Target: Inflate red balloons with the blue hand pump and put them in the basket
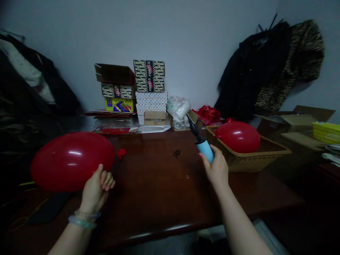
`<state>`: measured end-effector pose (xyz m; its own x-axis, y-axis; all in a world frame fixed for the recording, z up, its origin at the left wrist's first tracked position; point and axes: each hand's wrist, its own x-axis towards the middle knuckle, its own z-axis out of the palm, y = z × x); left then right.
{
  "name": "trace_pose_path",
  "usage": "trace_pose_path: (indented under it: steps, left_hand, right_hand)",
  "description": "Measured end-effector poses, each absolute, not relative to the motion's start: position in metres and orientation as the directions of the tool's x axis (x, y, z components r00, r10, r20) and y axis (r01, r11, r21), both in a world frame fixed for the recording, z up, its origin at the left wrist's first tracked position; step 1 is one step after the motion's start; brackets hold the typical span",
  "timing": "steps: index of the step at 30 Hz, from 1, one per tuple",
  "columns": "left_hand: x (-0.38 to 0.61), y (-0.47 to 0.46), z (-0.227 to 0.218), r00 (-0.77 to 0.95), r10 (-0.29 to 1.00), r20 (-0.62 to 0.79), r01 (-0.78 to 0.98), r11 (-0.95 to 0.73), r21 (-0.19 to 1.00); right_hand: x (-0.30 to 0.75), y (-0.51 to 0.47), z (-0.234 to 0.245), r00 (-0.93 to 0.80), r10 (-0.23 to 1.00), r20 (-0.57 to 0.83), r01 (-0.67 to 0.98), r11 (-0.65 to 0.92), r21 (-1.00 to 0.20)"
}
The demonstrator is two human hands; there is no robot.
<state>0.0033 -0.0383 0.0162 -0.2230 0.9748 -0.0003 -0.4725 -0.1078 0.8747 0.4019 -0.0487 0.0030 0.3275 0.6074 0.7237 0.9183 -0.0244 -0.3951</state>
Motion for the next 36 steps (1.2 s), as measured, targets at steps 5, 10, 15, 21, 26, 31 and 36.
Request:
trace_pose_path:
  steps: [5,10,15,21,26,31,36]
  left_hand:
    - [0.017,-0.038,0.014,-0.224,0.974,0.045,-0.482,-0.151,0.863]
    - [0.026,-0.040,0.010,-0.144,0.989,0.019,-0.493,-0.089,0.865]
    - [0.032,-0.039,0.005,-0.124,0.992,0.016,-0.492,-0.075,0.868]
    - [0.032,-0.039,0.003,-0.128,0.992,0.015,-0.494,-0.077,0.866]
    - [0.031,-0.043,0.006,-0.132,0.991,-0.005,-0.513,-0.064,0.856]
    - [0.030,-0.043,0.006,-0.143,0.990,-0.018,-0.508,-0.057,0.859]
    - [0.034,-0.043,0.005,-0.129,0.991,-0.021,-0.505,-0.048,0.862]
  right_hand:
    - [0.433,-0.018,-0.001,0.252,0.664,0.704,0.954,-0.051,-0.294]
    - [0.441,-0.002,-0.035,0.226,0.789,0.572,0.971,-0.131,-0.202]
    - [0.434,0.005,-0.066,0.235,0.865,0.444,0.972,-0.205,-0.115]
    - [0.426,0.009,-0.081,0.223,0.896,0.384,0.974,-0.224,-0.043]
    - [0.421,0.008,-0.080,0.205,0.898,0.388,0.979,-0.196,-0.065]
    - [0.416,0.001,-0.069,0.113,0.919,0.377,0.991,-0.076,-0.112]
    - [0.408,-0.013,-0.059,-0.075,0.969,0.234,0.977,0.119,-0.178]
